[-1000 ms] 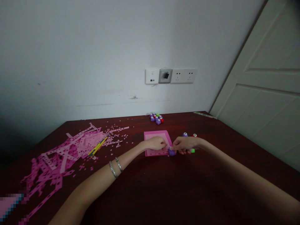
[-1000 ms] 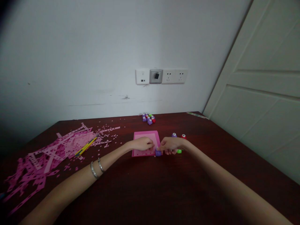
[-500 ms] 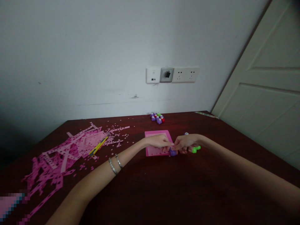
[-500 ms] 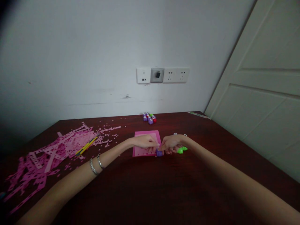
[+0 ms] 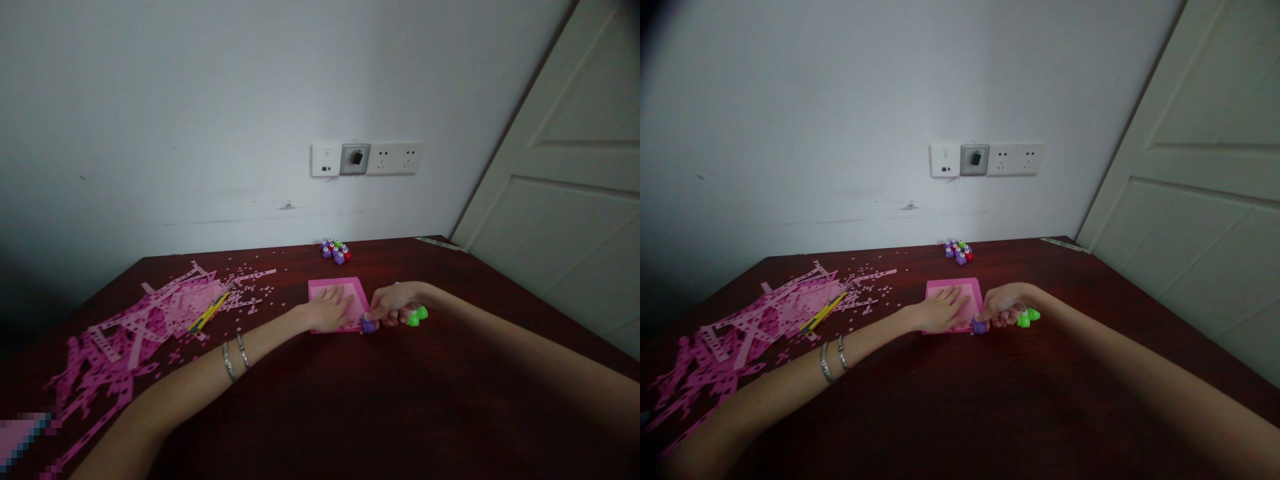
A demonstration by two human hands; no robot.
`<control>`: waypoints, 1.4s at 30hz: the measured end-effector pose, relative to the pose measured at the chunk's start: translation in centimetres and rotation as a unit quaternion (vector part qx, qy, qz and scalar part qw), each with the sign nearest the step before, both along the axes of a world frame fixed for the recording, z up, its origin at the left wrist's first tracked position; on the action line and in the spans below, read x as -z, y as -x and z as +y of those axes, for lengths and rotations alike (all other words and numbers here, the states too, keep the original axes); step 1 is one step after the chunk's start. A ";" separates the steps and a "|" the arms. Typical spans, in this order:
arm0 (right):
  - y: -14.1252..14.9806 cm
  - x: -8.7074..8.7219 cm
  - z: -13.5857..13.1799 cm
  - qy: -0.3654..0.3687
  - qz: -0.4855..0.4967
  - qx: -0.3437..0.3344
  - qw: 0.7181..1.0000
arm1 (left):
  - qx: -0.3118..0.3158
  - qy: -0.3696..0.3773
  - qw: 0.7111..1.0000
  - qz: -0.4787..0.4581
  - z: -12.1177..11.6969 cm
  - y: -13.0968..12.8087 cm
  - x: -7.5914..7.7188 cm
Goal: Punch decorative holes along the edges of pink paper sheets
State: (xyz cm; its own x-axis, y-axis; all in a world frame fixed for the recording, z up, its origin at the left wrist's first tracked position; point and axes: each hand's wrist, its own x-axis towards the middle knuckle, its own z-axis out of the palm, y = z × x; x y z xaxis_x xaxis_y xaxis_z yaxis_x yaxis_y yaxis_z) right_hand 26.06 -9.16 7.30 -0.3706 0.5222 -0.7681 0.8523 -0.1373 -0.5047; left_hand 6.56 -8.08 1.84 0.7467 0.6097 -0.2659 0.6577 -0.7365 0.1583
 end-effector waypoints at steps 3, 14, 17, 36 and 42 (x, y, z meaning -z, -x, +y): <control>-0.1 0.1 0.0 0.001 0.008 0.005 1.000 | 0.012 0.014 1.000 -0.006 0.5 0.4 0.5; -0.4 1.0 0.6 0.035 0.018 0.035 0.999 | 0.047 -0.050 0.996 -0.058 0.9 0.1 0.3; -0.7 1.4 0.9 0.052 0.029 0.036 0.998 | 0.008 -0.071 0.984 -0.161 0.7 -0.9 -0.6; 0.5 1.2 1.7 0.105 0.031 0.061 0.992 | -0.142 0.495 0.852 -0.094 2.7 -3.3 -1.1; 0.7 1.9 2.4 0.101 0.026 0.017 0.994 | -0.156 0.477 0.860 -0.095 2.1 -3.6 -1.4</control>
